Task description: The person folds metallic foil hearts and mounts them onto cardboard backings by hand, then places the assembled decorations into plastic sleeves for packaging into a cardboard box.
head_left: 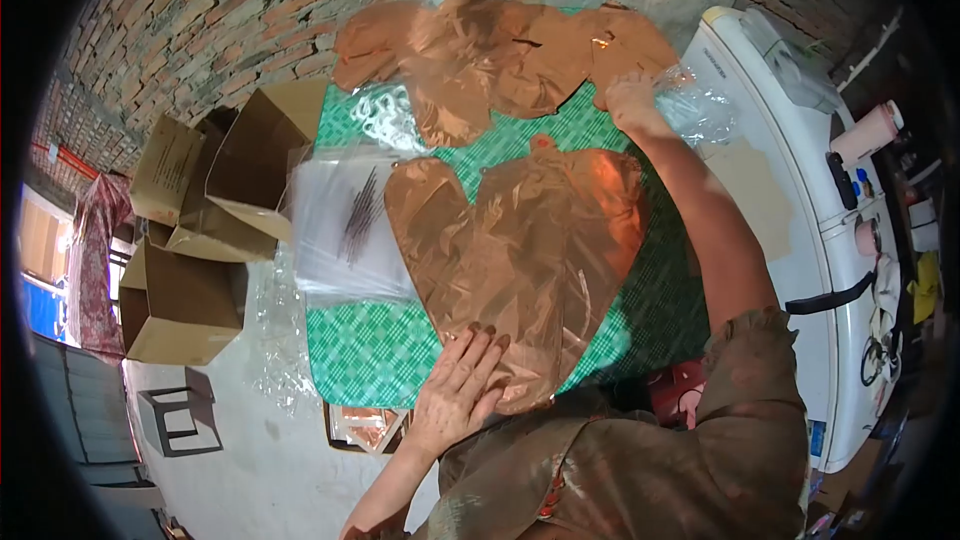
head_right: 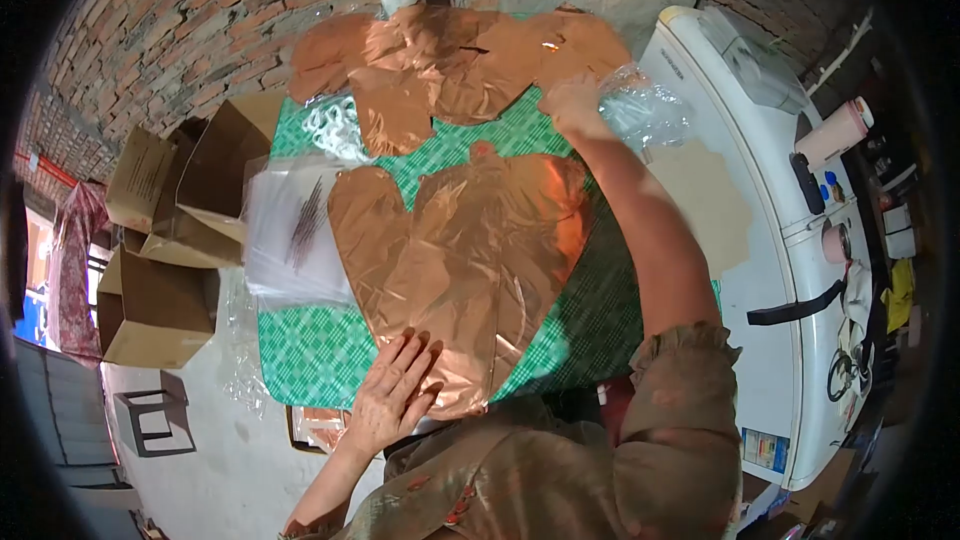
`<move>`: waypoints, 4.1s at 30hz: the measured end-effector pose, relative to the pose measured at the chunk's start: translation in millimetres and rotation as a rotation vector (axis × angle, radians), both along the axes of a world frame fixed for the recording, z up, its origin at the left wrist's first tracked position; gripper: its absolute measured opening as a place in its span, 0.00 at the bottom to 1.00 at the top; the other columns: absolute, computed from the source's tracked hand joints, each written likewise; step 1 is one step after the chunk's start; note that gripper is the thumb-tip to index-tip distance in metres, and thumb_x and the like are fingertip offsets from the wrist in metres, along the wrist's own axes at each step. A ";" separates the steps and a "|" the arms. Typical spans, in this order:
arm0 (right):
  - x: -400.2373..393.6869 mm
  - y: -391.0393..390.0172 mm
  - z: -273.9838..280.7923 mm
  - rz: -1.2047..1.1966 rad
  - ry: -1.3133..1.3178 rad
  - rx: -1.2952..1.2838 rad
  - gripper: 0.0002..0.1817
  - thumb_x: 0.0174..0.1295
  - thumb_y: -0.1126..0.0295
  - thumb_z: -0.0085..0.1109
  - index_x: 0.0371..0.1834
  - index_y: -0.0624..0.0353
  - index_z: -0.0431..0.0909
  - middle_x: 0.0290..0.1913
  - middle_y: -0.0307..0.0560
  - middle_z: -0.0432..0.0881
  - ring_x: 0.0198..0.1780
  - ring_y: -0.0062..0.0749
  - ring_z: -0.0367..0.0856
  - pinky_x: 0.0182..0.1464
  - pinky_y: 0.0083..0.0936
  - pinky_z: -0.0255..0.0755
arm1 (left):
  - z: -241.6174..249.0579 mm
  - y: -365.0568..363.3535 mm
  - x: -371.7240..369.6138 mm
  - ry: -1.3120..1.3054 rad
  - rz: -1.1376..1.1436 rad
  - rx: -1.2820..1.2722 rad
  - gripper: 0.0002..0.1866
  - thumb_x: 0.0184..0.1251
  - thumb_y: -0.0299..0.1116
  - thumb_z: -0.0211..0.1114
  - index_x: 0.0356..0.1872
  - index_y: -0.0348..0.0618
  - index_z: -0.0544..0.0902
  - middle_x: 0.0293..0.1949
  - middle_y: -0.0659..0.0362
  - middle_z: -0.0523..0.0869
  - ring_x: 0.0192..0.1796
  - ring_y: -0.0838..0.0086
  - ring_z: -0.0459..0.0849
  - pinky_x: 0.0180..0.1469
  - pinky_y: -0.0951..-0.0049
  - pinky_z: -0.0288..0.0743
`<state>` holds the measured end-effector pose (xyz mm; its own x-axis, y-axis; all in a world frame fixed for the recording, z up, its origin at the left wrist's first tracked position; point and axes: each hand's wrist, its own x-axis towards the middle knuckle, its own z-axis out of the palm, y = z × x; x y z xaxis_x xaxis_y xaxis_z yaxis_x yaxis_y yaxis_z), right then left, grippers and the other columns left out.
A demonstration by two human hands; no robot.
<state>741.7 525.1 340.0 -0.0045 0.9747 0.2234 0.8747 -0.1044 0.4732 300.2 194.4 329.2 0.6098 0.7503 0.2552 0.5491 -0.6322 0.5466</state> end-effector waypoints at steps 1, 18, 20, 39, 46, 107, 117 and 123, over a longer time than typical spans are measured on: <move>7.5 5.8 -3.9 0.030 0.038 -0.002 0.14 0.67 0.63 0.58 0.48 0.52 0.90 0.52 0.48 0.90 0.61 0.43 0.83 0.60 0.42 0.70 | 2.8 -0.1 1.1 0.013 -0.005 0.003 0.34 0.66 0.39 0.74 0.74 0.46 0.78 0.76 0.52 0.76 0.79 0.50 0.71 0.79 0.50 0.67; 22.8 7.9 74.9 0.113 0.773 -0.392 0.21 0.63 0.52 0.71 0.40 0.63 0.87 0.37 0.55 0.88 0.44 0.48 0.89 0.48 0.40 0.81 | 2.4 -2.8 3.6 0.114 0.005 -0.015 0.29 0.67 0.44 0.75 0.68 0.46 0.85 0.73 0.52 0.80 0.78 0.54 0.74 0.80 0.48 0.64; 27.1 23.5 88.8 0.014 0.880 -0.333 0.27 0.61 0.51 0.71 0.55 0.60 0.89 0.52 0.59 0.89 0.56 0.51 0.87 0.60 0.44 0.81 | 1.9 -1.5 4.5 0.101 0.008 -0.027 0.29 0.66 0.43 0.76 0.68 0.46 0.85 0.73 0.52 0.80 0.78 0.54 0.73 0.80 0.47 0.64; 102.8 100.4 43.4 -0.024 0.277 0.223 0.12 0.68 0.65 0.59 0.44 0.53 0.91 0.44 0.58 0.91 0.47 0.56 0.91 0.48 0.50 0.84 | -2.2 -1.7 1.2 0.118 -0.002 -0.052 0.32 0.66 0.45 0.76 0.70 0.49 0.83 0.76 0.55 0.77 0.79 0.53 0.72 0.78 0.48 0.67; 72.0 72.2 152.3 0.203 0.632 0.493 0.14 0.74 0.55 0.59 0.51 0.48 0.87 0.45 0.56 0.89 0.45 0.57 0.89 0.48 0.48 0.80 | -1.0 -7.6 -7.8 0.046 0.026 0.004 0.40 0.65 0.51 0.74 0.77 0.46 0.75 0.82 0.49 0.66 0.84 0.42 0.58 0.82 0.40 0.55; 117.7 178.6 99.5 0.377 0.268 0.500 0.23 0.72 0.57 0.62 0.69 0.48 0.78 0.68 0.46 0.80 0.73 0.48 0.70 0.70 0.57 0.62 | 134.4 115.3 -171.3 -0.771 0.941 -0.453 0.19 0.82 0.38 0.64 0.63 0.37 0.85 0.55 0.63 0.88 0.56 0.80 0.84 0.60 0.79 0.76; -17.8 34.3 114.4 0.664 0.921 0.010 0.30 0.74 0.57 0.63 0.77 0.49 0.70 0.71 0.48 0.76 0.78 0.43 0.68 0.78 0.42 0.62 | 169.2 142.8 -43.2 -0.599 0.597 -0.916 0.14 0.84 0.39 0.58 0.35 0.44 0.80 0.22 0.68 0.72 0.16 0.82 0.73 0.14 0.76 0.61; -123.4 -69.0 196.0 1.023 1.042 -0.072 0.37 0.71 0.51 0.67 0.79 0.53 0.67 0.74 0.55 0.75 0.75 0.47 0.74 0.72 0.42 0.68 | 189.0 137.3 -7.7 -0.157 0.354 -0.817 0.24 0.85 0.47 0.60 0.28 0.43 0.79 0.21 0.68 0.72 0.18 0.84 0.67 0.18 0.76 0.56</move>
